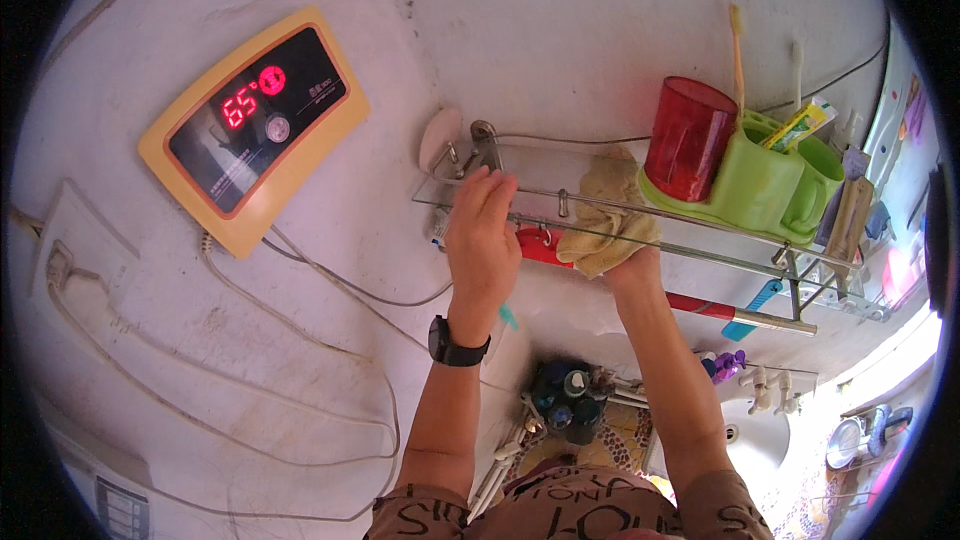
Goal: The person washes a pink cup in a sink, wipes a wall-mounted metal shelf and the surrounding wall with a cloth, and organizes toothbrushes and cups on the shelf.
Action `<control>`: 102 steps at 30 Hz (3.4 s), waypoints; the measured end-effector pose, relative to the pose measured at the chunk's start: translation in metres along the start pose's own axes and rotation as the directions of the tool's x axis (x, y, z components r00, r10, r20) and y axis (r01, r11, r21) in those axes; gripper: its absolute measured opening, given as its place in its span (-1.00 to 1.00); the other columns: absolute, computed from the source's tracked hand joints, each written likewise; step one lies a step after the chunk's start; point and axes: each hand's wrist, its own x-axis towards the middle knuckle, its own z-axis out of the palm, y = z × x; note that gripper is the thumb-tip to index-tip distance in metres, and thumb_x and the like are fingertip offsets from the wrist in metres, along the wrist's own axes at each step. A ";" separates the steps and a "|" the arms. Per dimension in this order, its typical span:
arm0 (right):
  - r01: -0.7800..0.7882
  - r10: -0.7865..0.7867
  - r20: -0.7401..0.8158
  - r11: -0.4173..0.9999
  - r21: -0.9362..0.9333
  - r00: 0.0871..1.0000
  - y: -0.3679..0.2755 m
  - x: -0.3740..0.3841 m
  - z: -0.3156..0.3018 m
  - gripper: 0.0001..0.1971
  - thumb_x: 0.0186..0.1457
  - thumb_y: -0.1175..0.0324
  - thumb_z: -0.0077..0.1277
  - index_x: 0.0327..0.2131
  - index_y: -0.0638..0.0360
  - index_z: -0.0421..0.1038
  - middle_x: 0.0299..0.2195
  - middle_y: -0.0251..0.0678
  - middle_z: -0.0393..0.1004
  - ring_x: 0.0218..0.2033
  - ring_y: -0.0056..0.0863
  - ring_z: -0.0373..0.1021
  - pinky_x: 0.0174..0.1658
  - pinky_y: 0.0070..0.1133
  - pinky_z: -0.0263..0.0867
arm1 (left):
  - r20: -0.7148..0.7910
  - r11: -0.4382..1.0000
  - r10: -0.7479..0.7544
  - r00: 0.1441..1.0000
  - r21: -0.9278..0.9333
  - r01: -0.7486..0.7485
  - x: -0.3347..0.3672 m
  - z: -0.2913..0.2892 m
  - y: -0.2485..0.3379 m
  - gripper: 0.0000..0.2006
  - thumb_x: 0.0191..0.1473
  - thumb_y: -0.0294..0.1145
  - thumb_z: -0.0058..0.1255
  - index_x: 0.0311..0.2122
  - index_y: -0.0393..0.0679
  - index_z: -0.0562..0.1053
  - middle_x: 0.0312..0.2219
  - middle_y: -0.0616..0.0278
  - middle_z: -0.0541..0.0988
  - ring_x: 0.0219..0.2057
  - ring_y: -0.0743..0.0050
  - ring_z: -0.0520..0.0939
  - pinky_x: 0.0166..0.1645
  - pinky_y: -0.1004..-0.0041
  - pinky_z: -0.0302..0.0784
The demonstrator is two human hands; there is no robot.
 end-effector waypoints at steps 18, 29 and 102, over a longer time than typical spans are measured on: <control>-0.219 0.209 0.135 0.974 0.062 0.969 -0.025 -0.027 -0.008 -0.65 0.22 0.11 -0.31 -0.07 0.08 0.29 -0.14 -0.27 0.40 -0.11 -0.28 0.35 -0.06 -0.32 0.33 | -0.005 1.000 0.009 1.000 -0.018 -0.009 -0.007 0.004 -0.003 -0.59 -0.22 -0.77 -0.19 -0.18 -0.27 0.44 -0.17 -0.01 0.47 -0.03 0.01 0.44 0.04 0.22 0.37; -0.500 0.498 -0.044 0.856 -0.131 0.866 0.038 -0.038 0.029 -0.60 0.22 0.17 -0.43 -0.09 0.20 0.31 -0.19 -0.13 0.44 -0.20 -0.21 0.41 -0.09 -0.30 0.34 | 0.020 0.997 0.058 0.998 -0.045 -0.057 -0.006 0.005 -0.002 -0.54 -0.19 -0.76 -0.28 -0.12 -0.26 0.45 -0.13 -0.02 0.46 -0.05 0.05 0.45 0.06 0.27 0.34; -0.374 0.273 -0.263 0.544 -0.751 0.925 -0.171 -0.307 -0.065 -0.78 0.08 0.46 -0.12 -0.22 0.27 0.45 -0.25 -0.34 0.48 -0.18 -0.57 0.39 -0.05 -0.60 0.28 | 0.901 -0.577 -0.415 0.129 -0.370 0.728 -0.243 0.037 0.181 -0.56 0.23 -0.09 -0.26 0.07 -0.20 0.23 0.00 0.17 0.38 0.03 0.29 0.42 0.07 0.29 0.39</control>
